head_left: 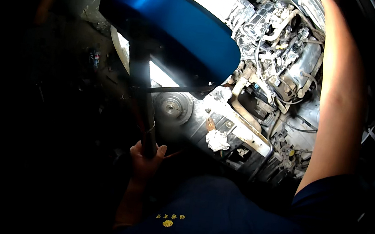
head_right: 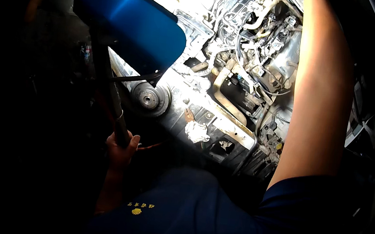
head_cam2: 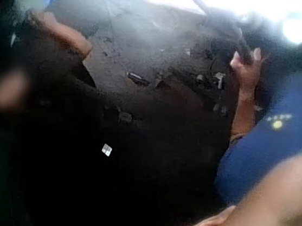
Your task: The person holds a work light in their left hand to illuminate the engine bay while using their right hand to manipulate engine components. Another person is visible working on the engine alongside them. The camera wearer adjusts the light and reaches into the engine bay to perform maintenance tasks.
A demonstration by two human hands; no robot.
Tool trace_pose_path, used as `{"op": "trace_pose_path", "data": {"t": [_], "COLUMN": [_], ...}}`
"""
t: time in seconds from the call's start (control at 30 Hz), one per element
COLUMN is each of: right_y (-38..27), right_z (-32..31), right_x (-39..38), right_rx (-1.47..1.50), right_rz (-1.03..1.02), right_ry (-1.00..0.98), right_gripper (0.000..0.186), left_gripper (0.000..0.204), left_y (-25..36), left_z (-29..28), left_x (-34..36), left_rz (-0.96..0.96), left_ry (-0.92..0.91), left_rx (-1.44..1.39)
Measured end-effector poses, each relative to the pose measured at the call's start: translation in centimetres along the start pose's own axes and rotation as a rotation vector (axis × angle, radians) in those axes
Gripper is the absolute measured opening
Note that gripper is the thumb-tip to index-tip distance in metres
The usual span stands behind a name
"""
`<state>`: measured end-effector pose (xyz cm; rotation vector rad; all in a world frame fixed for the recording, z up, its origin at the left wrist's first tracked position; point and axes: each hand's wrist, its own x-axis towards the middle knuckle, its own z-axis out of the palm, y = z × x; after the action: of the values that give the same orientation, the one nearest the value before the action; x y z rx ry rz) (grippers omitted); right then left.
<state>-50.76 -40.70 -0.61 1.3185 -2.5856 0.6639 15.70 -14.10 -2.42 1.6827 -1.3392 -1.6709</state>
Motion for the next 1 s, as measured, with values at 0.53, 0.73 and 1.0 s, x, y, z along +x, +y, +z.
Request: {"op": "trace_pose_path", "data": {"t": [0.53,0.73,1.0], "right_y": [-1.7,0.8,4.6], "right_z": [-21.3,-27.7,-31.2], "right_x": [-27.0,-33.2,-39.2], "right_rx": [0.336,0.302,0.27], "right_rz": [-0.61,-0.64,-0.507], "right_ry": [0.493,0.536,0.574], "right_gripper": [0.026,0.033,0.038], "left_gripper": [0.024,0.024,0.028], "left_y": [2.3,1.8,0.3], "left_z": [4.5,7.2,9.1], "left_x": [-6.4,-9.7,-13.9], "left_rz": [0.288,0.401,0.424], "left_ry": [-0.193,-0.248,-0.226], "left_rx": [0.167,0.242,0.283]}}
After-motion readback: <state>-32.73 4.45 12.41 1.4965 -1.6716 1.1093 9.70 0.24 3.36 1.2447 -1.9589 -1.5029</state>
